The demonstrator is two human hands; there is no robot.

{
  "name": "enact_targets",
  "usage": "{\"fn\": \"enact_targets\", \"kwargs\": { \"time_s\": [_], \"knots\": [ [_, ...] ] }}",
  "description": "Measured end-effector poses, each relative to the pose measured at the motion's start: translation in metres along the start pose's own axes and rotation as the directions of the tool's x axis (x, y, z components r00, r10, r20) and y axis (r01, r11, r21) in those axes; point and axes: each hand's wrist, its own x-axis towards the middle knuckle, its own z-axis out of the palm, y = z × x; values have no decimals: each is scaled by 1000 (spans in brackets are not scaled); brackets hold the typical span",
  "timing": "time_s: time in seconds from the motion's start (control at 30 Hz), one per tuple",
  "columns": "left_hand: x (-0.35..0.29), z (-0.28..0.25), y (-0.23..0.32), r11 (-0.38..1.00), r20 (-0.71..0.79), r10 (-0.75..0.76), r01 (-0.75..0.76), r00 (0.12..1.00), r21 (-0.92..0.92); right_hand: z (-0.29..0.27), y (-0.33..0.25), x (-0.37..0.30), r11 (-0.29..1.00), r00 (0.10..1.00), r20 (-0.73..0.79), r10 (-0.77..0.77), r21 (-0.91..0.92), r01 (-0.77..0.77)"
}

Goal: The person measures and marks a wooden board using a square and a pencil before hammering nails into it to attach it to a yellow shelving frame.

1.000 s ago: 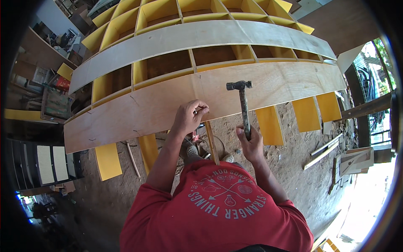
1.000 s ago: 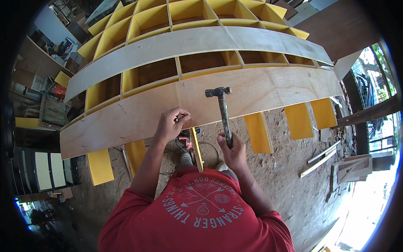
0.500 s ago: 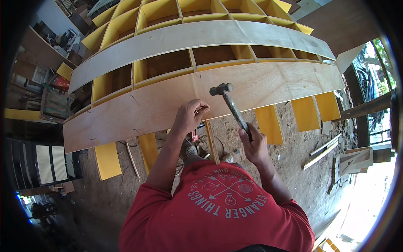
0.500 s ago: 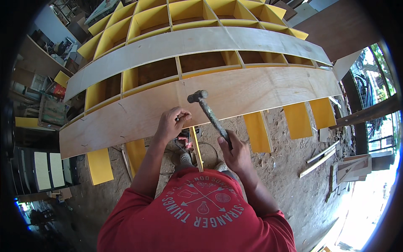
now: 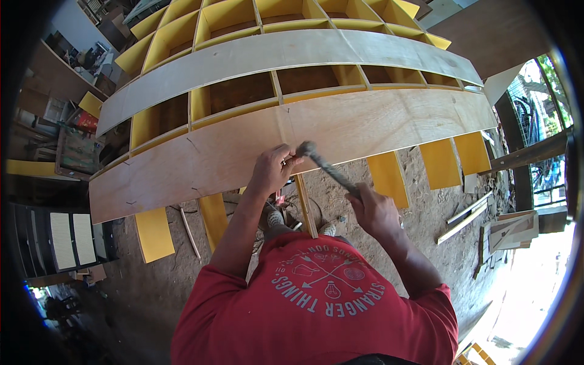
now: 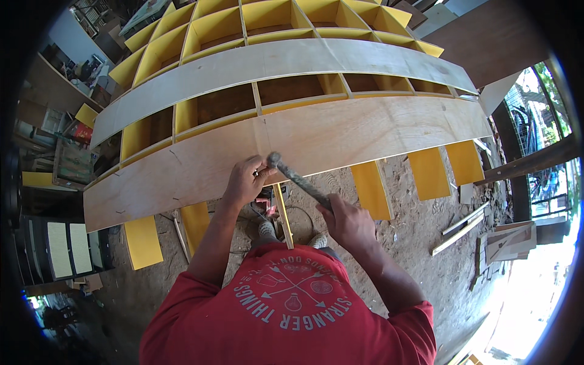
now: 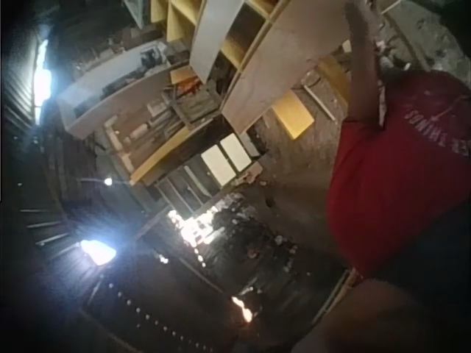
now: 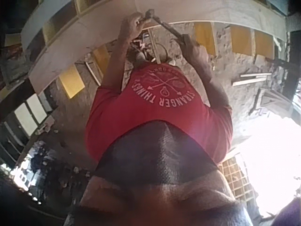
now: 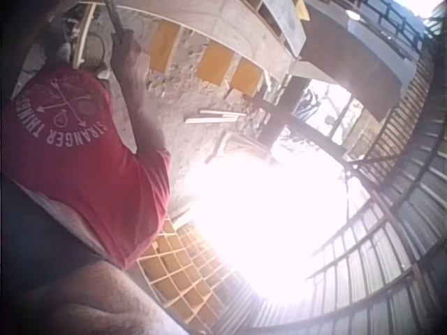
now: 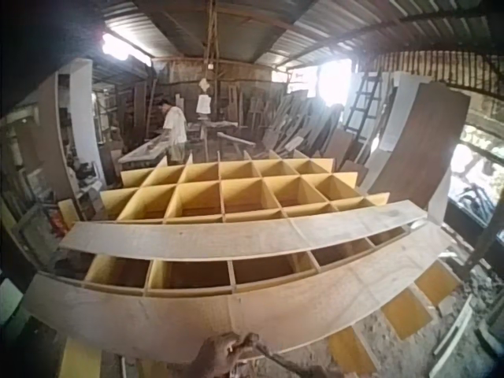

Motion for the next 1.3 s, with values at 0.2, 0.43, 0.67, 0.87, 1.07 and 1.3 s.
{"fn": "enact_targets", "kwargs": {
  "time_s": [0.2, 0.43, 0.67, 0.87, 1.07, 1.3],
  "knots": [
    [1, -7, -6, 989, 72, -31, 41, 997, -139, -25, -20, 6, 993, 993, -101, -59, 93, 68],
    [6, -10, -20, 965, -80, -65, 42, 995, -258, 4, 1, -3, 998, 997, -71, -40, 41, 43],
    [5, 0, -17, 1000, -127, -19, 17, 992, -21, -27, -24, 2, 980, 968, -232, -97, 148, 134],
    [7, 4, -18, 999, -117, 31, -32, 993, -8, 9, 8, -6, 998, 997, 72, -9, -65, 13],
    [4, 2, -16, 999, -107, 18, -14, 994, 36, -33, -36, -1, 944, 991, -130, 27, 330, 17],
    [5, 7, -19, 1000, -113, 10, -12, 994, -23, -12, -10, 6, 995, 1000, -13, -24, 96, 25]
  ]
}}
